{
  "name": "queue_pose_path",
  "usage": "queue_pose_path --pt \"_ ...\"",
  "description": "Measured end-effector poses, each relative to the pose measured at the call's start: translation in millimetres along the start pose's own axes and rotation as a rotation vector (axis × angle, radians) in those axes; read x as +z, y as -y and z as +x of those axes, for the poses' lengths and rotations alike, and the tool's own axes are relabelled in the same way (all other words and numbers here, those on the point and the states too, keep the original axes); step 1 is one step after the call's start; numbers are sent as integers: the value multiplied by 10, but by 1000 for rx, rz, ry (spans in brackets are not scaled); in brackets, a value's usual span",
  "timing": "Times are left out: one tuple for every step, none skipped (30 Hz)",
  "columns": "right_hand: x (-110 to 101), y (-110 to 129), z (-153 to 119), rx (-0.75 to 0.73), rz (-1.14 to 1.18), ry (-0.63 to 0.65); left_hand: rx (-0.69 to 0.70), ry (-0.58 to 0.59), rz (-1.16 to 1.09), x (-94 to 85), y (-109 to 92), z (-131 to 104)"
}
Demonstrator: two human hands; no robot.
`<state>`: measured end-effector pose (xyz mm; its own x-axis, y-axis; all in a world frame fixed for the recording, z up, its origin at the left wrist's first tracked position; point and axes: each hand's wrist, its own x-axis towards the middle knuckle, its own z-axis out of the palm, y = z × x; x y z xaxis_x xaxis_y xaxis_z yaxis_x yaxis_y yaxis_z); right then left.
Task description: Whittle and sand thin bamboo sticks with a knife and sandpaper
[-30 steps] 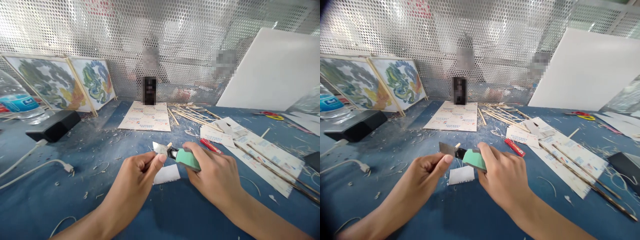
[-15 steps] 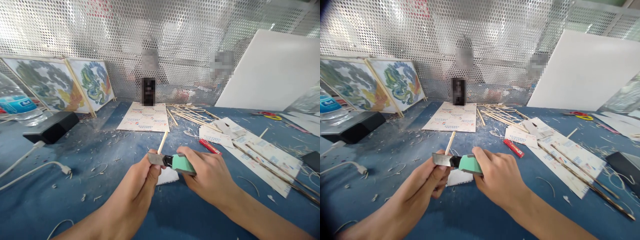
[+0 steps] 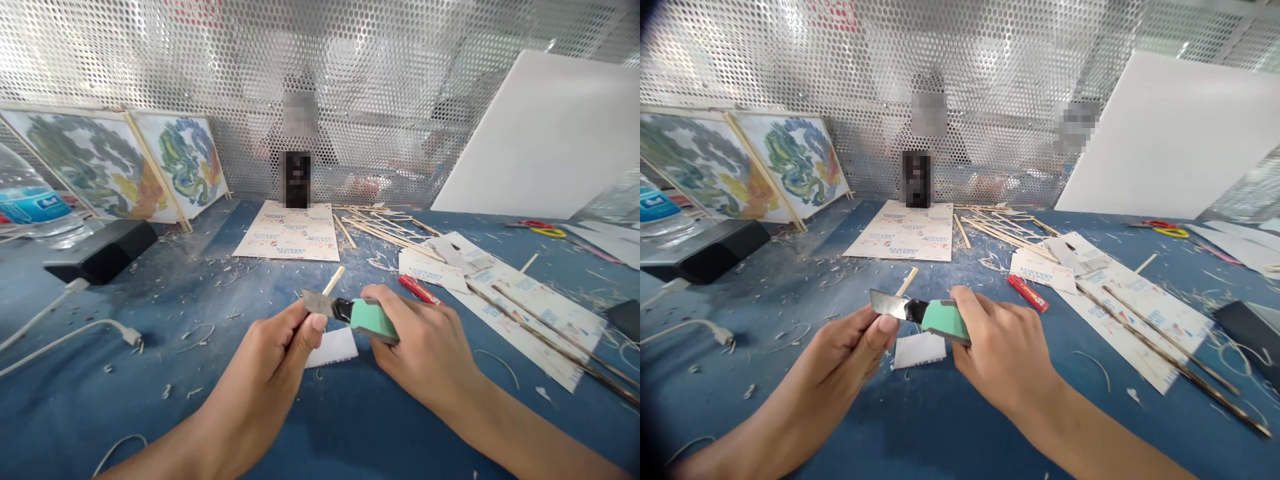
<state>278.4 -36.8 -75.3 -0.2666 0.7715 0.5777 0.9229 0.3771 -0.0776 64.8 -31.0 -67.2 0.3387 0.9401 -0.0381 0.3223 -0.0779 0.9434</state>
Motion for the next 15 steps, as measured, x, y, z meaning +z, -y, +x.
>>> queue_pose_path --pt "-3 0 0 2 4 0 8 -7 28 -2 -8 -1" --pt "-2 -1 1 -1 13 7 16 -7 57 -4 -26 -4" --pt "2 -3 3 -6 28 19 25 3 83 -5 -51 -6" --pt "9 -4 5 -13 47 33 36 20 100 -5 -80 -9" --pt "17 -7 8 -20 66 48 47 34 114 -4 -107 -13" --pt "27 -9 10 -27 85 62 60 46 129 -2 -129 -17" --pt "35 -11 13 -31 102 79 75 50 148 0 -144 -22" --pt "43 -13 15 -33 118 98 91 46 172 2 -151 -29" --pt "48 -15 17 -35 134 115 101 42 198 2 -152 -36" --pt "50 -17 18 -38 147 128 108 40 220 2 -149 -43" --pt "51 -18 19 -41 158 139 113 44 232 0 -145 -49" --pt "49 -19 19 -44 165 144 115 55 231 -2 -141 -53" --pt "47 -19 18 -45 165 141 115 66 222 -5 -140 -54" --pt "44 -19 16 -43 159 133 113 83 205 -9 -141 -53" --pt "40 -18 13 -39 148 124 106 100 184 -12 -145 -51"
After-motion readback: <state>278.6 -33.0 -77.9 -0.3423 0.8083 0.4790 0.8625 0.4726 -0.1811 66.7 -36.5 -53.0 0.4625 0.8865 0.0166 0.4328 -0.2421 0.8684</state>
